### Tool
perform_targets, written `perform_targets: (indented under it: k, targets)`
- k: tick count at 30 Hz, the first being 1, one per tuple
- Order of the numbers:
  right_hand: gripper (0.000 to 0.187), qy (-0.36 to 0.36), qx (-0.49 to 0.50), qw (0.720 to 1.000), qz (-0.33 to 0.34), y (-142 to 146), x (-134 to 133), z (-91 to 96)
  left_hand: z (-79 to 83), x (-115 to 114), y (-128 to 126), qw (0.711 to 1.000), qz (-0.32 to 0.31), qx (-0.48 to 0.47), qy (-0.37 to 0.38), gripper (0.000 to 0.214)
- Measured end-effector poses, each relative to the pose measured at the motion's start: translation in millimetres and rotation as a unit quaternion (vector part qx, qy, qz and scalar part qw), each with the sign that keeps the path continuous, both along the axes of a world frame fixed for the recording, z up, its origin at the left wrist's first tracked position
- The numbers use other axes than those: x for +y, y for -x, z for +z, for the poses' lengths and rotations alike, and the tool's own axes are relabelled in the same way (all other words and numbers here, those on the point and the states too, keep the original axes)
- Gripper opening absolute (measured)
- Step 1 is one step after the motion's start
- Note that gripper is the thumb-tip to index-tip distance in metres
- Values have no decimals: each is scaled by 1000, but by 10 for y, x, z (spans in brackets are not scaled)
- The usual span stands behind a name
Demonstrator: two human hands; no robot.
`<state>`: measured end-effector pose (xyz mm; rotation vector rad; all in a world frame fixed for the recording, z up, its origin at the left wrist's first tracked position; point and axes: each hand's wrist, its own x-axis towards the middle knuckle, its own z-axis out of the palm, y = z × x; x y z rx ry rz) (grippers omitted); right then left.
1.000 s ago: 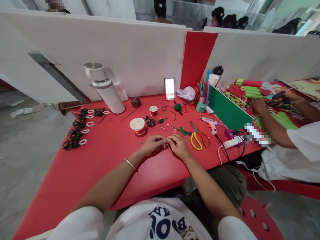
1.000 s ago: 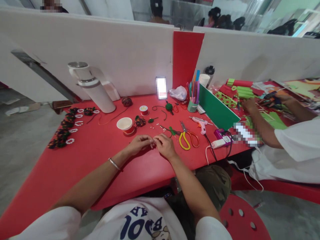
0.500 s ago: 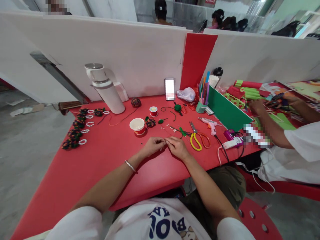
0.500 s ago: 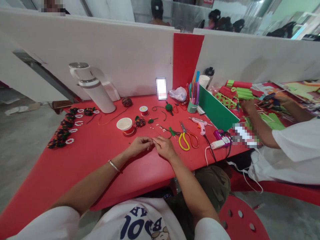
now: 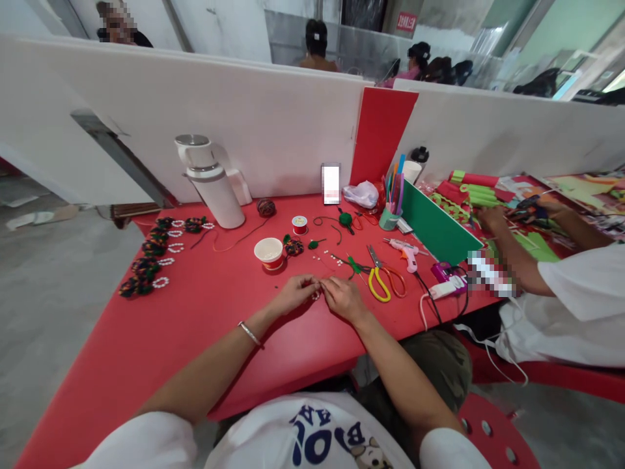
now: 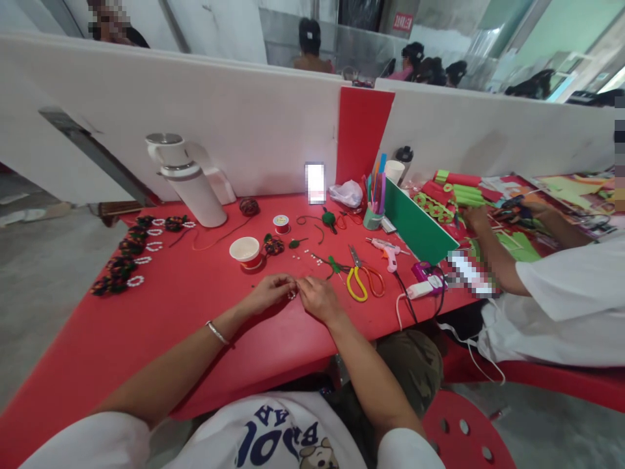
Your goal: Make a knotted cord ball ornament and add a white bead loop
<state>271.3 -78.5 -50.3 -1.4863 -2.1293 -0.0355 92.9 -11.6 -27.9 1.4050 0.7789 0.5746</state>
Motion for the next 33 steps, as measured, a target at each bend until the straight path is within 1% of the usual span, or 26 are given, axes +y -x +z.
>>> perform_targets:
  k: [4,7,14,16,17,19,22,23,24,26,29,31,33]
  targets:
    - [23,-36,-17,999,14,17,-16,-10,8,-6,57,999,-29,-9,44,40]
    - [22,-48,-26,998,18,43,-15,1,23,-23,142,997,-33,5,65,44]
    - [19,-68,-57,994,63,205,163,41,-4,30,362,994,14,27,109,37]
    - [20,-73,-60,993,73,241,210,51,-23,54,381,995,20,42,91,35]
    - [20,-77,-60,992,76,252,222,56,-29,62,384,996,24,47,66,36]
    - [21,-87,-57,992,74,261,218,64,-29,68,383,998,37,53,-19,37]
    - [20,-96,-49,992,59,263,170,71,-13,62,390,983,43,65,-166,33]
    - [20,-99,-46,992,56,266,152,71,-9,59,395,978,38,65,-197,31]
    - [19,-102,-41,992,54,273,138,71,-7,55,402,975,29,64,-212,29]
    - [17,-108,-23,993,48,294,123,71,-12,47,414,978,6,54,-200,29]
    - [14,-118,34,992,29,329,124,74,-28,25,415,988,-27,26,-148,31]
    - [13,-116,77,990,18,342,126,78,-31,6,400,991,-32,1,-132,33]
    - [11,-99,114,988,11,342,125,80,-26,-6,379,991,-21,-16,-132,34]
